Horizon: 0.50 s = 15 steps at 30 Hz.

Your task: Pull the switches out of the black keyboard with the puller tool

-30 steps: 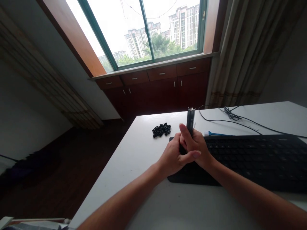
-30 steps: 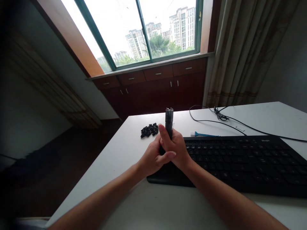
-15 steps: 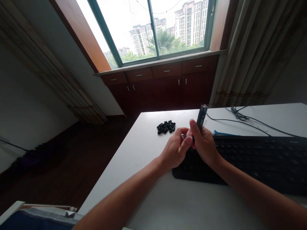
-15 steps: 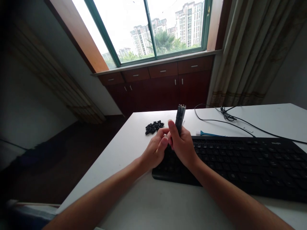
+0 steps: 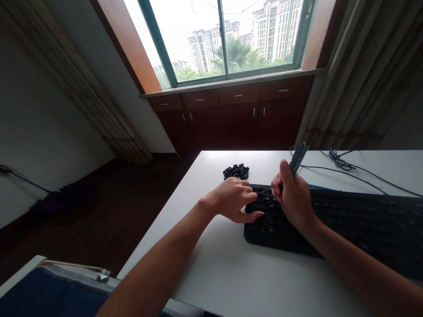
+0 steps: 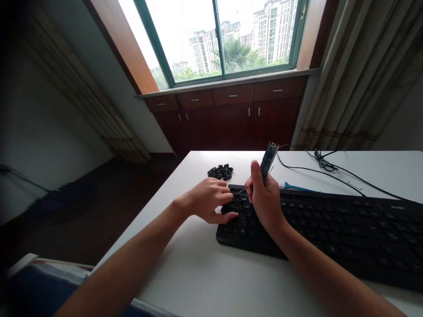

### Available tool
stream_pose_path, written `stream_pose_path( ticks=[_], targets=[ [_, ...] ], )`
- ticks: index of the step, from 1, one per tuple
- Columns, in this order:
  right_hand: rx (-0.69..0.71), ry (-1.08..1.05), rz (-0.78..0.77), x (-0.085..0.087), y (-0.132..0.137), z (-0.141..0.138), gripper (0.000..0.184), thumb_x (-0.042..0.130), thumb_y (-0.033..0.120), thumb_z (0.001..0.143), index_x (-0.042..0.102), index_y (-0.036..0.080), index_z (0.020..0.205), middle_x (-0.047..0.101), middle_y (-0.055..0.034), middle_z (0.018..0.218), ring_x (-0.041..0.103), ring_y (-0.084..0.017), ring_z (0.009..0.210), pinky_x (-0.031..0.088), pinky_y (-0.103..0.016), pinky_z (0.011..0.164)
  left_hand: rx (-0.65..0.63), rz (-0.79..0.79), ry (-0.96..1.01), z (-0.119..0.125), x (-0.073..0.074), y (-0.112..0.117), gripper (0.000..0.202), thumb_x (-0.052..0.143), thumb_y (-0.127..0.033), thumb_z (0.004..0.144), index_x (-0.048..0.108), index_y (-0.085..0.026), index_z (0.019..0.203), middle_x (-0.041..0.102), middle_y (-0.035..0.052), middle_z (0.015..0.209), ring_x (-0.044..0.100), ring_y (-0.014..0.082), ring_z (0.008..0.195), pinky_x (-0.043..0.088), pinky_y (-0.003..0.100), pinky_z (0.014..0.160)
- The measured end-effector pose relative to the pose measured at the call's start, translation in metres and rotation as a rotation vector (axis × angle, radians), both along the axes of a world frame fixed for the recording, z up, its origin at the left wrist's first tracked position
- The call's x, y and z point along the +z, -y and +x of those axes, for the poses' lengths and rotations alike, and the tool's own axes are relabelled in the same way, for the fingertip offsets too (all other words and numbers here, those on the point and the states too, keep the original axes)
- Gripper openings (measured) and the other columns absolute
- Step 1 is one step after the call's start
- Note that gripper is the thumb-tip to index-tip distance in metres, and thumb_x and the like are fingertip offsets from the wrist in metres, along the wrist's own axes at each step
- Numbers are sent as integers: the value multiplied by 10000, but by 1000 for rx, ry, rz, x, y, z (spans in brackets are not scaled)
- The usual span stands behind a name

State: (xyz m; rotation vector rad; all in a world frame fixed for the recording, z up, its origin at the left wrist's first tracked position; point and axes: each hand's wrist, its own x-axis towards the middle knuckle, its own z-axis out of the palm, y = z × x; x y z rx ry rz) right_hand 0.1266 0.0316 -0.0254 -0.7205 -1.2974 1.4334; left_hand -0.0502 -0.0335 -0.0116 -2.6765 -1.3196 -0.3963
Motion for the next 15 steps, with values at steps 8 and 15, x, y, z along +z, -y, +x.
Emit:
stream_pose_path(
  ticks=[8, 15],
  targets=[
    [2, -3, -5, -1, -1, 0, 533, 564, 650, 908, 468, 218, 611, 455, 44, 483, 396, -87, 388, 296, -256, 396, 67, 71, 47, 0, -9, -4, 423, 429, -383, 998, 603, -204, 657, 618, 44, 628, 584, 175, 626, 405, 294, 585],
    [34, -13, -28, -2, -1, 1, 530, 566, 646, 911, 465, 214, 621, 464, 48, 491, 394, -78, 389, 290, -244, 399, 659, 208, 332, -37, -17, -15, 401, 484, -560, 991, 614, -182, 953, 657, 30, 762, 594, 168, 676, 412, 274, 625]
  ],
)
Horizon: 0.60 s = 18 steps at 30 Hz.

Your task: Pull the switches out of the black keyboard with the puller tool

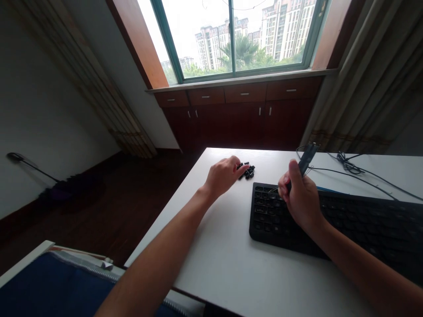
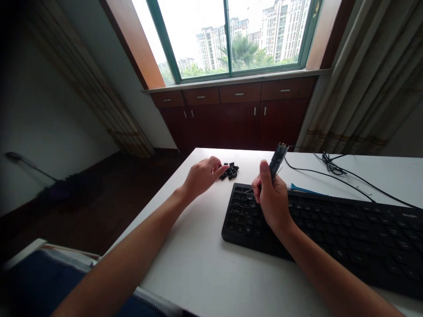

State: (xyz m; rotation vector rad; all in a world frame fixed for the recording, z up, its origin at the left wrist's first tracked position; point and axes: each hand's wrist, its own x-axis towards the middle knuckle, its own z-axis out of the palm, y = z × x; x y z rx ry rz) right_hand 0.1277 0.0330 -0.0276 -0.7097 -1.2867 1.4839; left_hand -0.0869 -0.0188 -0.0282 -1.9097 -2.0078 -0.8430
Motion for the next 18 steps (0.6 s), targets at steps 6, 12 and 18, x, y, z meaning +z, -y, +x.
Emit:
stream_pose_path(
  ticks=[6, 12, 18],
  targets=[
    [22, -12, -16, 1, 1, 1, 513, 590, 645, 896, 468, 217, 641, 473, 48, 498, 389, -78, 387, 278, -239, 382, 186, -40, 256, -38, -22, -8, 258, 502, -420, 1006, 615, -205, 1092, 729, 40, 930, 678, 173, 766, 483, 273, 703],
    [31, -6, 3, 0, -1, 1, 517, 577, 642, 906, 469, 217, 633, 470, 46, 500, 388, -79, 389, 277, -245, 386, 239, -103, 234, -41, -26, -7, 224, 548, -362, 975, 629, -209, 1117, 739, 58, 927, 678, 202, 783, 480, 290, 683],
    [34, 4, 24, -1, 0, 1, 520, 558, 631, 924, 466, 215, 625, 460, 49, 494, 385, -81, 392, 283, -248, 396, 220, -131, 182, -33, -22, -6, 216, 555, -369, 971, 646, -208, 1084, 725, 51, 897, 655, 207, 787, 471, 298, 698]
  ],
)
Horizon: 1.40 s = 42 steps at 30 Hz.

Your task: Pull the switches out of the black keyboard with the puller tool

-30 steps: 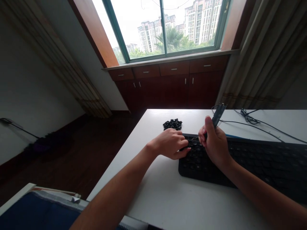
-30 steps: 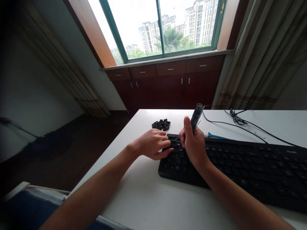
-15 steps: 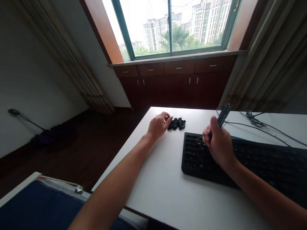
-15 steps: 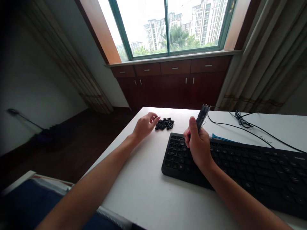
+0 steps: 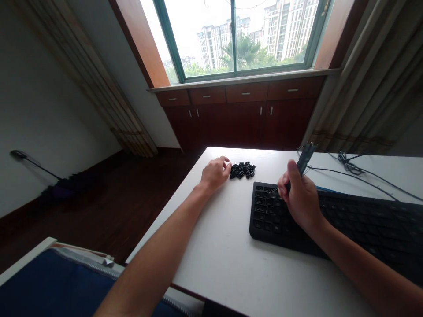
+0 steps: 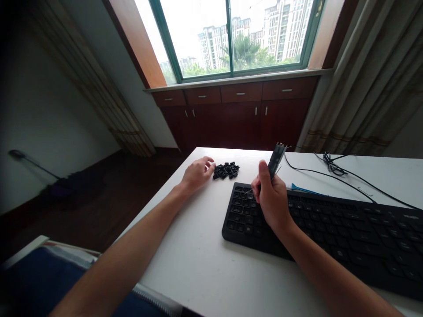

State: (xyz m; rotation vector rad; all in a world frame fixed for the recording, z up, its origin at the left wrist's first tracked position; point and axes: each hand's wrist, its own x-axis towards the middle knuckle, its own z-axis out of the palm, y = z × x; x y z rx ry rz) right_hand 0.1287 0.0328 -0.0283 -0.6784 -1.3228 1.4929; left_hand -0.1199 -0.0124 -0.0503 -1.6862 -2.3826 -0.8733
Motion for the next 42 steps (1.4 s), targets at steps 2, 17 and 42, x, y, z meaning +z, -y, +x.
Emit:
stream_pose_path(
  ticks=[2, 17, 42],
  targets=[
    [-2, 17, 8, 1, 1, 1, 516, 555, 628, 928, 468, 216, 629, 466, 46, 500, 394, -84, 402, 288, -245, 398, -4, 3, -12, 1, 0, 0, 201, 546, -355, 971, 656, -200, 1037, 720, 56, 895, 650, 213, 797, 469, 305, 697],
    [275, 388, 150, 16, -20, 17, 572, 533, 672, 912, 451, 211, 584, 456, 41, 451, 385, -82, 385, 310, -248, 423, -404, 325, 138, 74, 22, 9, 177, 460, -234, 1009, 582, -182, 1127, 667, 75, 1083, 618, 210, 1020, 499, 368, 911],
    [422, 428, 297, 5, -35, 17, 536, 536, 641, 920, 493, 194, 626, 429, 40, 552, 348, -101, 523, 306, -265, 495, -568, 79, 382, 121, 16, 21, 188, 435, -143, 951, 546, -179, 1098, 663, 72, 1092, 604, 229, 1006, 464, 366, 934]
  ],
)
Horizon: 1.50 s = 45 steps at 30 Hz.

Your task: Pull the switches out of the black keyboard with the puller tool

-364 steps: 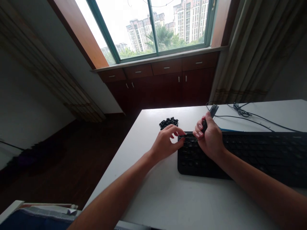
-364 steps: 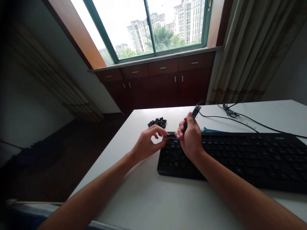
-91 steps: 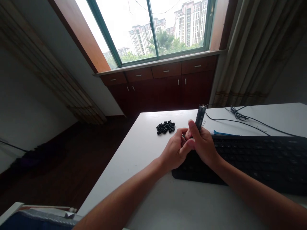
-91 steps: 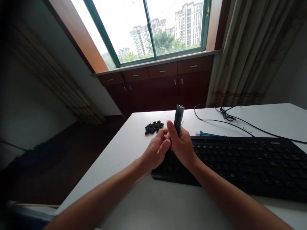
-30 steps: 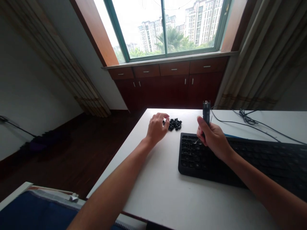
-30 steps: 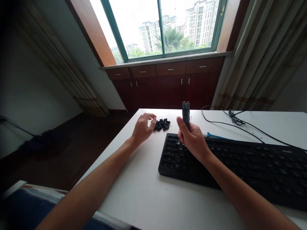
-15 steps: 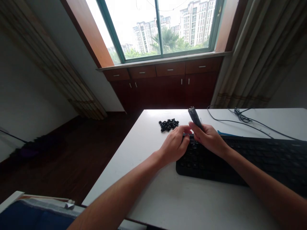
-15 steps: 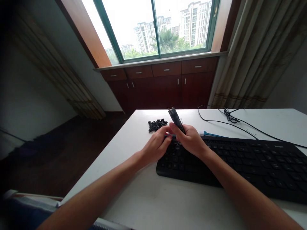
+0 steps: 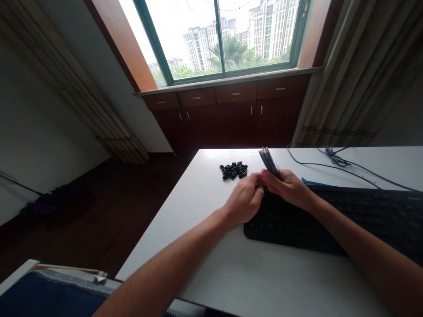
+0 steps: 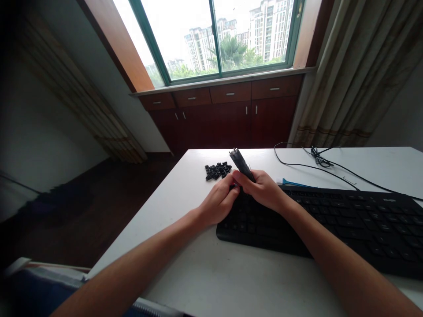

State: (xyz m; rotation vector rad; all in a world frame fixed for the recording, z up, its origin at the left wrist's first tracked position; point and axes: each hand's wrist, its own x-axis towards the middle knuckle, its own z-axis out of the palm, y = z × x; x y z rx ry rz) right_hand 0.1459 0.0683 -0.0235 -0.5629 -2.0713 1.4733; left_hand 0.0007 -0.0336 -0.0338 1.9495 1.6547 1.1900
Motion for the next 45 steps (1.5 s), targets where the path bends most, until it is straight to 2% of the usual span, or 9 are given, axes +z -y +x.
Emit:
stream_pose_path(
  ticks=[8, 14, 19, 23, 29, 35, 37, 40, 45],
  targets=[
    [-99, 72, -52, 6, 2, -4, 568, 524, 692, 898, 471, 208, 606, 439, 46, 489, 390, -96, 445, 332, -257, 459, -31, 16, 14, 0, -1, 0, 325, 453, -79, 891, 524, -181, 1191, 663, 66, 1137, 595, 221, 1062, 445, 371, 990],
    [-115, 37, 64, 1, 6, -3, 505, 554, 645, 910, 528, 202, 668, 487, 43, 505, 434, -111, 473, 375, -260, 495, 26, 5, -57, -1, -4, -2, 146, 454, -110, 904, 529, -176, 1012, 636, 72, 1026, 581, 224, 953, 463, 374, 907],
    [-300, 14, 55, -2, 19, -6, 485, 582, 652, 888, 566, 203, 706, 539, 32, 532, 501, -123, 453, 417, -253, 468, -34, 31, -64, -1, -2, -1, 193, 456, -89, 883, 538, -189, 1026, 643, 55, 1049, 573, 221, 987, 443, 375, 953],
    [-299, 0, 25, 0, 25, -6, 496, 606, 671, 858, 567, 206, 692, 543, 29, 512, 501, -121, 404, 418, -240, 402, -60, 33, -97, -2, 0, 0, 148, 475, -118, 859, 546, -190, 967, 645, 67, 1023, 569, 243, 980, 445, 400, 967],
    [-369, -16, 135, -1, 29, -7, 519, 609, 671, 857, 567, 199, 643, 573, 6, 492, 536, -126, 422, 422, -233, 420, -58, 38, -153, 0, 0, 0, 112, 538, -182, 829, 549, -189, 940, 644, 79, 992, 568, 262, 959, 459, 416, 939],
    [-410, -82, -48, -3, 32, -9, 554, 534, 687, 896, 536, 201, 631, 561, 1, 510, 511, -118, 399, 400, -232, 375, -92, 26, -63, -2, 3, 4, 445, 535, -174, 776, 532, -177, 1221, 641, 87, 1124, 553, 284, 1086, 421, 453, 1030],
    [-409, -76, -48, -2, 31, -9, 552, 539, 685, 894, 537, 200, 632, 557, 1, 512, 502, -120, 404, 388, -239, 376, -141, 2, 34, 0, 5, 5, 517, 550, -211, 784, 494, -162, 1296, 638, 94, 1129, 559, 286, 1081, 433, 451, 1031],
    [-378, -45, 67, 0, 31, -10, 540, 550, 652, 908, 537, 194, 622, 558, -4, 524, 507, -128, 467, 398, -253, 449, -197, -23, 241, 11, 9, 3, 455, 505, -393, 920, 499, -150, 1305, 629, 112, 1162, 582, 277, 1054, 470, 421, 1003],
    [-394, -56, 149, 0, 32, -16, 491, 540, 607, 931, 529, 200, 656, 570, -6, 579, 499, -146, 546, 394, -275, 514, -9, -82, 389, 35, 10, -7, 632, 224, -644, 1014, 556, -167, 1261, 661, 126, 1153, 619, 281, 1065, 489, 415, 996]
  ],
)
